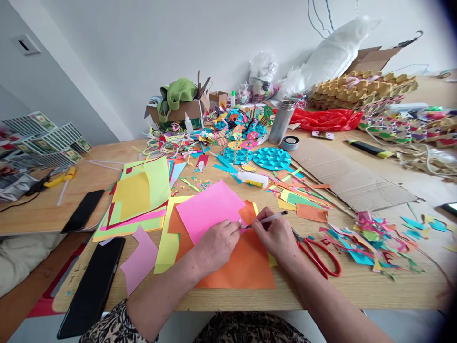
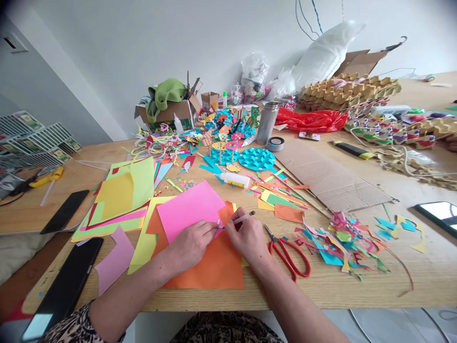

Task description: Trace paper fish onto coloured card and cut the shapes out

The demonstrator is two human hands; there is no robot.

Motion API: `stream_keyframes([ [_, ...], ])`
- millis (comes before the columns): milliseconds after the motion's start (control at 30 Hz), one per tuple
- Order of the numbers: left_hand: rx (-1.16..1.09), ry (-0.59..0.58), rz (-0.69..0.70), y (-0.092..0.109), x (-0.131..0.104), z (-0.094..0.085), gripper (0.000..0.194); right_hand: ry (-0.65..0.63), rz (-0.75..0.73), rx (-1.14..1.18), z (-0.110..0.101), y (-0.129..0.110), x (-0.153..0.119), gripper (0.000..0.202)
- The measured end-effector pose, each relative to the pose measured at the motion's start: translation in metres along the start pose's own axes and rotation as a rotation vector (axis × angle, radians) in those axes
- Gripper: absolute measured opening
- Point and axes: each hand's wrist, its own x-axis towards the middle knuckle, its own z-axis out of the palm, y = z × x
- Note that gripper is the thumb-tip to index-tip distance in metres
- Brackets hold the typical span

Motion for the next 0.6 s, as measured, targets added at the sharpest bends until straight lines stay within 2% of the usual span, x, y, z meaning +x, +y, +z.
stream_keyframes([
  [367,-0.058,-0.009,-0.002,-0.0005,0.0003,-0.0005,0.033,-0.106,-0.06,-0.07,0.0003,0.0,-0.0004,0.013],
  [600,-0.06,-0.013,-0.001,-0.0014,0.0001,-0.0001,0.033,-0.094,-0.023,-0.052,0.0,0.0002,-0.0005,0.013],
])
